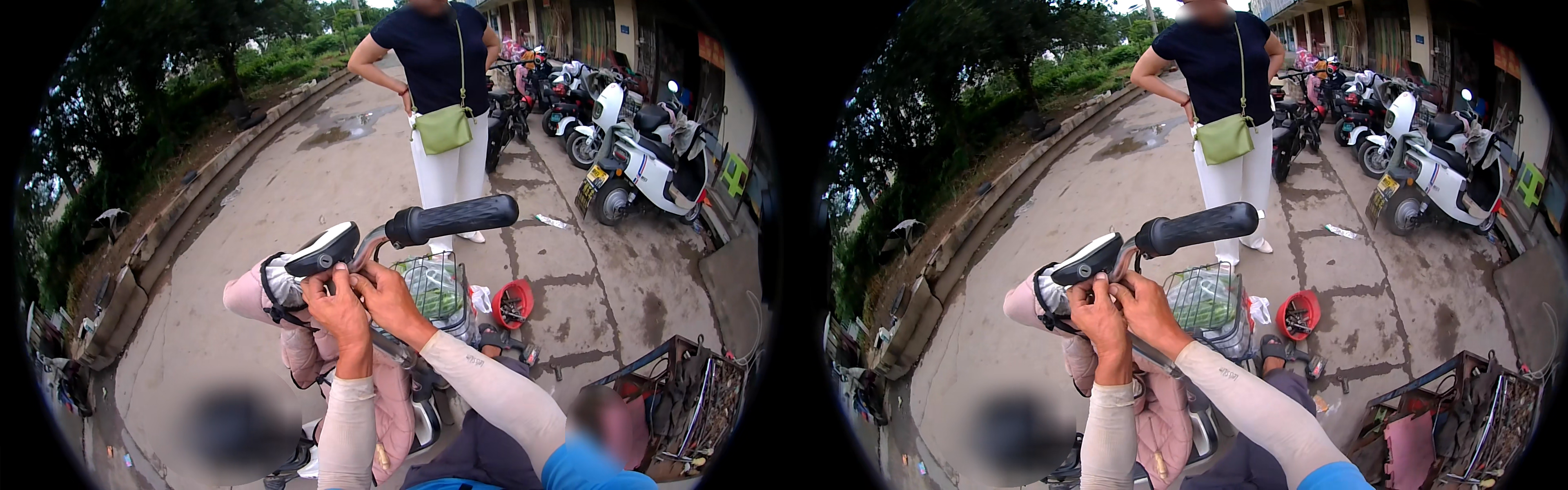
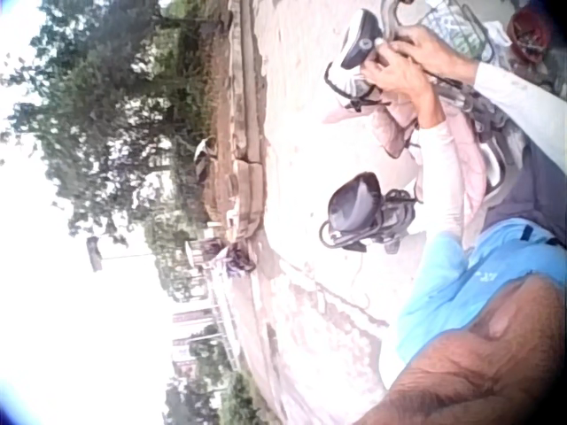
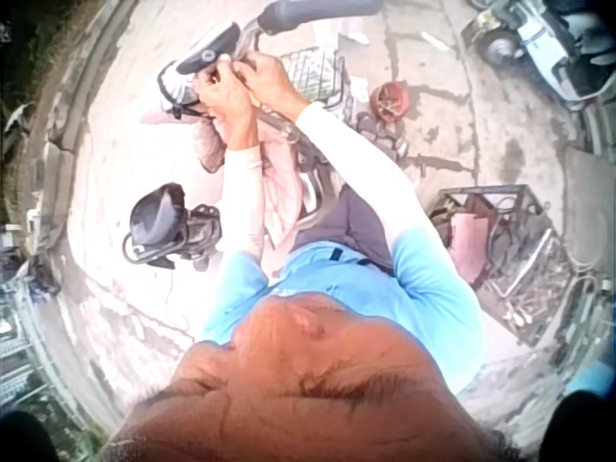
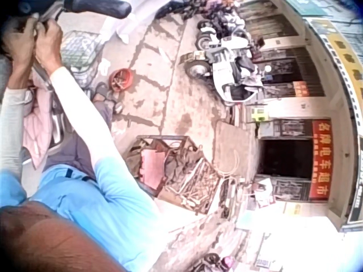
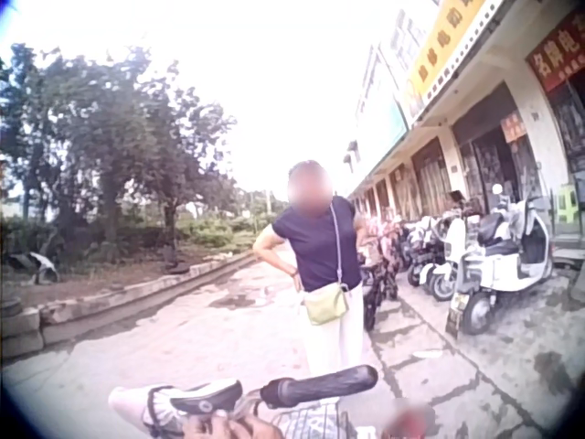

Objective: The person repairs an electric bicycle by using a screwdriver to remove screws from the dashboard cover and then manipulating the wiring and connectors inside.

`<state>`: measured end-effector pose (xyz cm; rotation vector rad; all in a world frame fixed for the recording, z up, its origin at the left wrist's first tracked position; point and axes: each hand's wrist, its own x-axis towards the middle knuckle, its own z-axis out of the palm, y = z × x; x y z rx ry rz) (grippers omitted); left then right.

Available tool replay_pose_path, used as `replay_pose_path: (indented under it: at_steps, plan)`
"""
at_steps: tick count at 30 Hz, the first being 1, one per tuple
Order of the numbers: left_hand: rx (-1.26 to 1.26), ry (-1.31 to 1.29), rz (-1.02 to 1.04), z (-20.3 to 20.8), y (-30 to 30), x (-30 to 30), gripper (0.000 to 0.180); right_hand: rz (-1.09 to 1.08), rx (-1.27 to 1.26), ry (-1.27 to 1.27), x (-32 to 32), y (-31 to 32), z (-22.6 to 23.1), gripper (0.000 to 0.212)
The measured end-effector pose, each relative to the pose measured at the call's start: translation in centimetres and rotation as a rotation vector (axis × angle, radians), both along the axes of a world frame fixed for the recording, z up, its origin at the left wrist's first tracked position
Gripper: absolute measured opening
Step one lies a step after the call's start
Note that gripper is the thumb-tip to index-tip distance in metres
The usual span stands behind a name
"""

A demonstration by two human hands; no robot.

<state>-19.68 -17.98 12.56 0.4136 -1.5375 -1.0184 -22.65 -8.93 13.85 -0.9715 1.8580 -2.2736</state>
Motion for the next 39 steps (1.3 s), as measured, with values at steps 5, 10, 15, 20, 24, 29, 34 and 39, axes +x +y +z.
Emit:
replay_pose_path:
  at_steps: [5,10,15,20,24,29,34,39]
  plan:
    - [0.029,-0.033,-0.002,0.0,0.0,1.0,0.013,0.112,-0.053,-0.079,0.1,-0.2,-0.6,0.024]
    - [-0.047,-0.112,-0.053,0.7,1.9,2.3,0.019,0.194,-0.122,-0.174,0.1,0.5,-0.7,0.028]
    - [-0.305,-0.131,0.027,0.5,2.7,3.2,0.011,0.128,-0.115,-0.107,0.1,-0.2,-1.1,0.029]
    - [-0.42,-0.097,0.058,-0.6,2.3,3.2,0.017,0.307,-0.207,-0.353,0.0,0.3,-0.5,0.028]
    - [-0.555,-0.192,0.068,-1.4,1.5,3.7,0.023,0.209,-0.093,-0.172,0.4,0.5,0.4,0.026]
    - [-0.657,-0.188,0.053,-1.6,1.0,4.4,0.04,0.139,-0.081,-0.128,0.2,0.0,-0.7,0.026]
    - [-0.678,-0.298,-0.01,-2.7,-0.2,5.1,0.035,0.152,-0.051,-0.2,0.0,0.7,-0.3,0.026]
    - [-0.181,-0.042,-0.108,-1.9,-2.3,5.9,0.033,0.168,-0.012,-0.265,0.5,0.2,1.2,0.023]
